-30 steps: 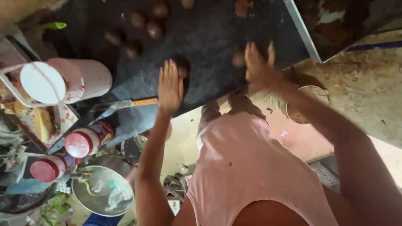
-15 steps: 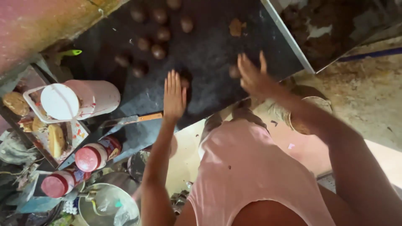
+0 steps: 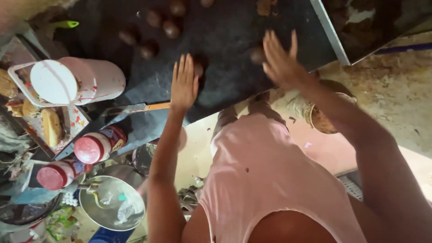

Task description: The person rolls pieces of dough by hand on a counter to form balls and places them onto a tray.

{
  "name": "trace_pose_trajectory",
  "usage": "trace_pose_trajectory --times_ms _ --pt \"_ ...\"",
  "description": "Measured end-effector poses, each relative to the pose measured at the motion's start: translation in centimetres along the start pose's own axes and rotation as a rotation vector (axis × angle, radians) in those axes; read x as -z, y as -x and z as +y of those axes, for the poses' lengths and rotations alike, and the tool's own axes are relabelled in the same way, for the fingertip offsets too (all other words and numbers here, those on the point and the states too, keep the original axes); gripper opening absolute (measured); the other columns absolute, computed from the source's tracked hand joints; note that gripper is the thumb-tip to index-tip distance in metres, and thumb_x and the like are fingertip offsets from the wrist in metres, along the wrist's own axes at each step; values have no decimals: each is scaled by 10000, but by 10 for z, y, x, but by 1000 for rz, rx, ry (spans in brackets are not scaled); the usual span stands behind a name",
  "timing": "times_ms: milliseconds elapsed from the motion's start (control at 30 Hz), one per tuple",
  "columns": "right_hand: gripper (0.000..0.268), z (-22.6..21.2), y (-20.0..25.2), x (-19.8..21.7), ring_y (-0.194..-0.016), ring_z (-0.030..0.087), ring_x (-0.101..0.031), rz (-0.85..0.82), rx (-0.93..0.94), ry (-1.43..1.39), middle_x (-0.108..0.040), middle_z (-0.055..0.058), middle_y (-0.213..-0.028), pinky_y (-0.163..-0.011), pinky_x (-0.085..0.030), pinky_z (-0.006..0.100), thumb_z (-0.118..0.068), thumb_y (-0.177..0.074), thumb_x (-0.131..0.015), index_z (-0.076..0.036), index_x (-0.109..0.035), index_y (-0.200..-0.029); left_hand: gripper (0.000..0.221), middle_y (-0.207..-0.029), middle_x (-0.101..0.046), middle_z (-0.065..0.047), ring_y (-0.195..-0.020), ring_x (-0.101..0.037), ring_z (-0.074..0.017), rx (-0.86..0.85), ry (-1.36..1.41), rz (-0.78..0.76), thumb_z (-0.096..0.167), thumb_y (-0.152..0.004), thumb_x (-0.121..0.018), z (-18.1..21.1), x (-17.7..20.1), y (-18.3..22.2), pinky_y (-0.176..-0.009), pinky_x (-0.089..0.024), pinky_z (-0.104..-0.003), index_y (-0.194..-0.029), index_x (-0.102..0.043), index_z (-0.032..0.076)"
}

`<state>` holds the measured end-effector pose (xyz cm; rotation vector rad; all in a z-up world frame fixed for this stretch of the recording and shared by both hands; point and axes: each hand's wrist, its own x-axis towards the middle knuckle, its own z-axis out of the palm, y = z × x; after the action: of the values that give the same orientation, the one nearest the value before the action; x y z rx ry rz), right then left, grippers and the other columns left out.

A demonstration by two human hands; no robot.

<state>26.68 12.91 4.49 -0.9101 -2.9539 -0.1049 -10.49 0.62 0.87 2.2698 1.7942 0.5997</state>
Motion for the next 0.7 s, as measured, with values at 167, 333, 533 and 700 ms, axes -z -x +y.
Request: trace_pose_trajectory --times_ms 167,333,533,700 --pt "671 -95 -7 -1 -1577 325 -291 53 90 -15 -393 219 -1646 -1165 -151 740 -393 -1016 -550 53 -482 -1511 603 -1659 -332 -160 -1551 -259 -321 -63 -100 -185 295 -1055 -472 66 -25 45 -1257 -157 -554 -1569 -374 -4" --pt "737 -29 -105 -23 -1590 358 -247 19 -181 -210 -325 280 -1681 -1175 -108 771 -387 -1089 -511 111 -333 -1603 554 -1667 -331 -211 -1564 -241 -375 143 -274 -72 256 -1132 -426 38 -36 -74 -1282 -158 -534 -1590 -363 -49" --pt "735 -38 30 -15 -1569 350 -293 -261 47 367 -386 303 -1624 -1084 -98 792 -396 -1004 -476 129 -403 -1514 571 -1641 -369 -219 -1546 -312 -384 -89 -376 -221 243 -1061 -460 0 4 44 -1288 -183 -531 -1555 -404 -36" --pt "656 -114 -23 -31 -1577 327 -277 40 45 -92 -341 215 -1671 -1167 -114 764 -336 -1037 -519 53 -421 -1556 578 -1657 -373 -146 -1551 -272 -299 -54 -207 -71 296 -1090 -473 76 -47 23 -1271 -175 -527 -1579 -411 -6"
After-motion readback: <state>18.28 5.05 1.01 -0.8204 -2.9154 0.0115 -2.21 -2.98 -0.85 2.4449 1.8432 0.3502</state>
